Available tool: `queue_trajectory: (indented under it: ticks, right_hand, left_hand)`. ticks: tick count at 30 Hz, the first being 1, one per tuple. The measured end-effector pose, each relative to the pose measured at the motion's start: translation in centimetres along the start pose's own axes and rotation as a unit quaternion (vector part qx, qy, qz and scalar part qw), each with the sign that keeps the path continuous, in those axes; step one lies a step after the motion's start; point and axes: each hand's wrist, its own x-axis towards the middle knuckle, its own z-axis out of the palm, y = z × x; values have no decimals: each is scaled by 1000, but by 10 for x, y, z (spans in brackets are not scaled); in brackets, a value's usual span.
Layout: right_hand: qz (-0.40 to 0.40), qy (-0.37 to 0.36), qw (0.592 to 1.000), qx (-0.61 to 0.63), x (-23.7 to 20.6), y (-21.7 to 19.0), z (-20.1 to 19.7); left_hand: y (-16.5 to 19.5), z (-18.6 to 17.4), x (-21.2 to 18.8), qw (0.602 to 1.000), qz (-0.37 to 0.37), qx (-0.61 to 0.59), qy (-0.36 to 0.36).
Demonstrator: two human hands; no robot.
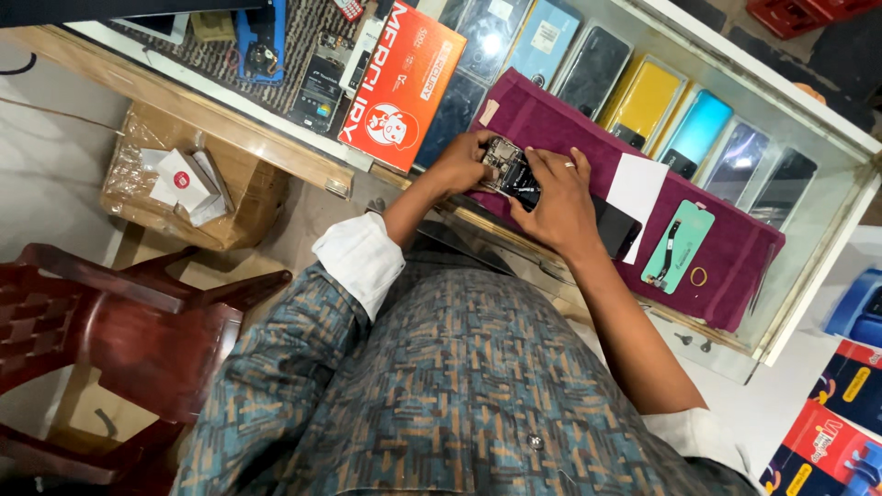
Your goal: The person holds a smartphone with its back cover removed and a new screen assembly attached, aligning the display panel with the phone frame. They press the screen into place, work on the exposed internal components on the counter, and handle small parts and a flex cable while assembling the phone.
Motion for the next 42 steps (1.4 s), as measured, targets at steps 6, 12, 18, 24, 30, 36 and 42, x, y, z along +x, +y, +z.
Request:
queue_trajectory:
  ticks: [6,12,18,24,30,36,42]
  right_hand:
    - [-5,-18,1000,-6,3,0,-4]
    - [-7,-17,1000,-14,6,0,-2]
    - [-1,-19,1000,-22,9,1,-1]
    - [-6,-21,999,-27,10,3,-1]
    - [-8,-25,999,-32,11,5,-1]
    - [-19,-13,1000,-21,10,8,-3]
    - [-20,-1,1000,-15,10,10,4]
  left_hand:
    - [-6,0,4,1000,-13,-3,5]
    - [-13,-2,10,1000,-17,8,-1]
    - [-15,-2,12,1000,-1,-10,-8]
    - [-8,0,8,1000,4,31,0]
    - [-2,3,5,1000,-12,-9,-8]
    - [-2,2,7,1000,-30,-6,-1]
    - [-7,0,8,1000,3,7,-7]
